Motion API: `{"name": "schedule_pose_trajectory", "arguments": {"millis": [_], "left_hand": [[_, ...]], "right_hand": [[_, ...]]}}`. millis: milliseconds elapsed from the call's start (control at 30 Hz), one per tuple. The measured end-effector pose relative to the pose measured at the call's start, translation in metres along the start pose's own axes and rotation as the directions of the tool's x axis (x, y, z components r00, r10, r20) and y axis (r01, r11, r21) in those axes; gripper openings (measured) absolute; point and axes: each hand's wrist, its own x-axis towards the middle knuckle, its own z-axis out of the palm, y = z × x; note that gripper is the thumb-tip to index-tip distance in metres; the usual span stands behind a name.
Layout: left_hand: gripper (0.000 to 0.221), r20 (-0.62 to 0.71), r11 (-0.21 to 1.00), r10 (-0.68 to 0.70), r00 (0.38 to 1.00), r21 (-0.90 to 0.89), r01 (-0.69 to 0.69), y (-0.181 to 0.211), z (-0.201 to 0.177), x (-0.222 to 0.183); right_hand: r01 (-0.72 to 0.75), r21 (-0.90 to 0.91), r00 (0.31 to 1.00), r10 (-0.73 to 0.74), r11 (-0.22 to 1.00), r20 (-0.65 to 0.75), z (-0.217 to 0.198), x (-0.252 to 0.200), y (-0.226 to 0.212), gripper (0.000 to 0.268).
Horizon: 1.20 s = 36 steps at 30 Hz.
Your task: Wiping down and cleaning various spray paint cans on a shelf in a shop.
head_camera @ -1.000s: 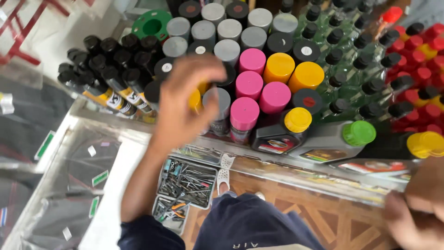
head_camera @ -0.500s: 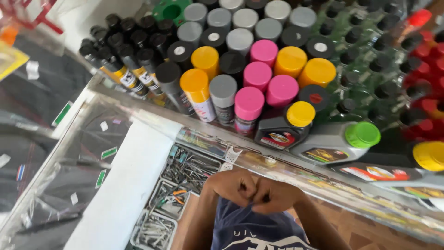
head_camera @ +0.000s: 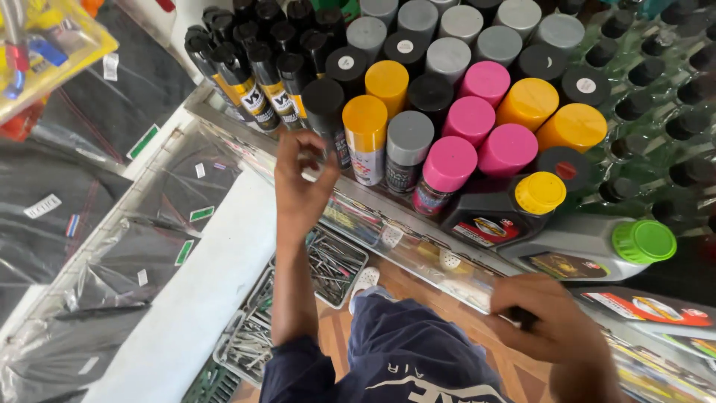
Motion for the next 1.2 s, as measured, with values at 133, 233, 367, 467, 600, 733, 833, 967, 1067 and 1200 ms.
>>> {"name": "schedule_pose_trajectory", "arguments": {"millis": [133,233,367,467,600,733,833,967,1067,1200], "left_hand": [[0.066,0.097,0.912,0.18,0.979,0.358,-0.203,-0.002,-0.012,0.028],[0.089,0.122,0.861,0.175,0.977,0.463,-0.212,-0.03,-0.009,0.036],[0.1,0.029,0.943,0.166,0.986,0.288,-0.168,-0.069,0.001,0.038],[0.104,0.005,0.995,0.048,0.999,0.092,-0.048,-0.091,0.005,0.032],[0.087,-0.006,0.99,0.029,1.0,0.135,-0.028,-0.131,0.013,0.03],[0.082,-0.045,0.994,-0.044,0.998,0.099,0.049,-0.141,0.019,0.033],[0.075,-0.125,0.997,-0.06,0.99,0.04,0.066,-0.142,0.018,0.035],[0.062,-0.208,0.998,0.011,0.978,-0.059,-0.024,-0.14,0.002,0.03],[0.052,-0.151,0.988,-0.056,0.987,-0.153,0.032,-0.161,-0.017,0.016],[0.025,-0.067,0.995,-0.032,0.997,-0.101,0.025,-0.068,-0.038,0.014]], "right_hand": [[-0.007,0.07,0.984,0.02,0.998,-0.179,0.006,-0.009,-0.004,0.015],[-0.008,0.081,0.975,0.026,0.997,-0.221,0.027,-0.006,0.005,0.017],[-0.154,0.13,0.982,0.166,0.979,-0.086,0.052,0.012,0.01,0.014],[-0.222,0.246,0.966,0.247,0.943,-0.074,0.077,0.01,0.026,0.014],[-0.288,0.267,0.949,0.311,0.92,-0.049,0.088,0.018,0.032,0.012],[-0.25,0.21,0.965,0.261,0.945,-0.027,0.086,0.035,0.032,0.01],[-0.191,0.195,0.978,0.202,0.962,-0.041,0.085,0.047,0.037,0.008],[-0.206,0.213,0.971,0.226,0.955,-0.077,0.082,0.064,0.04,0.006],[-0.29,0.276,0.911,0.353,0.916,-0.215,0.098,0.052,0.063,0.022],[-0.23,0.631,0.873,0.444,0.741,-0.204,0.153,0.047,0.081,0.048]]}}
